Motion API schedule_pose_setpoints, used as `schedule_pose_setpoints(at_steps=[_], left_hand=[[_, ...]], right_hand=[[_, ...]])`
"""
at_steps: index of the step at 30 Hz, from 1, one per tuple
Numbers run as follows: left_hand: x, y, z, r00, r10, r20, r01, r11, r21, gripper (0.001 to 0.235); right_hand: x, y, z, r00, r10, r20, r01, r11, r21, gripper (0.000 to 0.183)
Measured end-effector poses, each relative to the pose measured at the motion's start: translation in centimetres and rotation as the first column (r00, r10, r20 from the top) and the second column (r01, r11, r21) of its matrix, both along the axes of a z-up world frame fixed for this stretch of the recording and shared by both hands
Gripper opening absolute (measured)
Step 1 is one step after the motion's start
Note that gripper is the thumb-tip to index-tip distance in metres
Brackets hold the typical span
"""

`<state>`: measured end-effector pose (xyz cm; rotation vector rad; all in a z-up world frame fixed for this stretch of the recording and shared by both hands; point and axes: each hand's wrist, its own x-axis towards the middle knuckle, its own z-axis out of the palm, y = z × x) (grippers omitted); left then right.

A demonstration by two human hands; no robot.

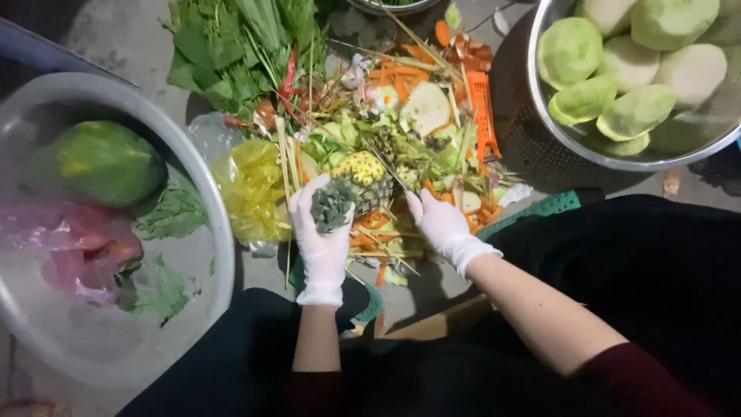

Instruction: The person is sitting on the floor and peeling a pineapple using a knife. They hold the pineapple in their left hand and use the knife in their right hand to remove the skin and eyes. The peeled pineapple is placed on a pile of vegetable scraps on the floor.

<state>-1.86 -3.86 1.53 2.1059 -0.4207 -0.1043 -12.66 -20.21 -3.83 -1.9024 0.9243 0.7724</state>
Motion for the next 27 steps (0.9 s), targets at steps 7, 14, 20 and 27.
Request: schedule_pose_setpoints(at_steps=[7, 14, 20, 27], left_hand=[[0.8, -1.0, 1.0, 0.996, -0.090, -0.007, 0.090, 0.995, -0.041, 0.068], [1.4, 3.9, -2.4, 0.989, 0.049, -0.139, -0.071, 0.984, -0.163, 0.080], [2.2, 5.6, -3.9, 0.988, -0.013, -0.153, -0.010, 0.988, -0.152, 0.081], [2.7, 4.5, -1.6, 0.990, -0.051, -0.134, 0.036, 0.993, -0.113, 0.081]], right_hand=[[1.1, -0.7, -9.3, 0.992, 0.128, 0.003, -0.127, 0.981, -0.147, 0.066], [2.3, -3.4, -5.9, 0.994, -0.068, 0.086, 0.054, 0.986, 0.158, 0.073], [0.4, -2.3, 1.9, 0.995, 0.085, 0.045, -0.087, 0.996, 0.038, 0.070], [-0.9, -0.7, 5.0, 0.988, 0.141, -0.057, -0.144, 0.988, -0.046, 0.068]])
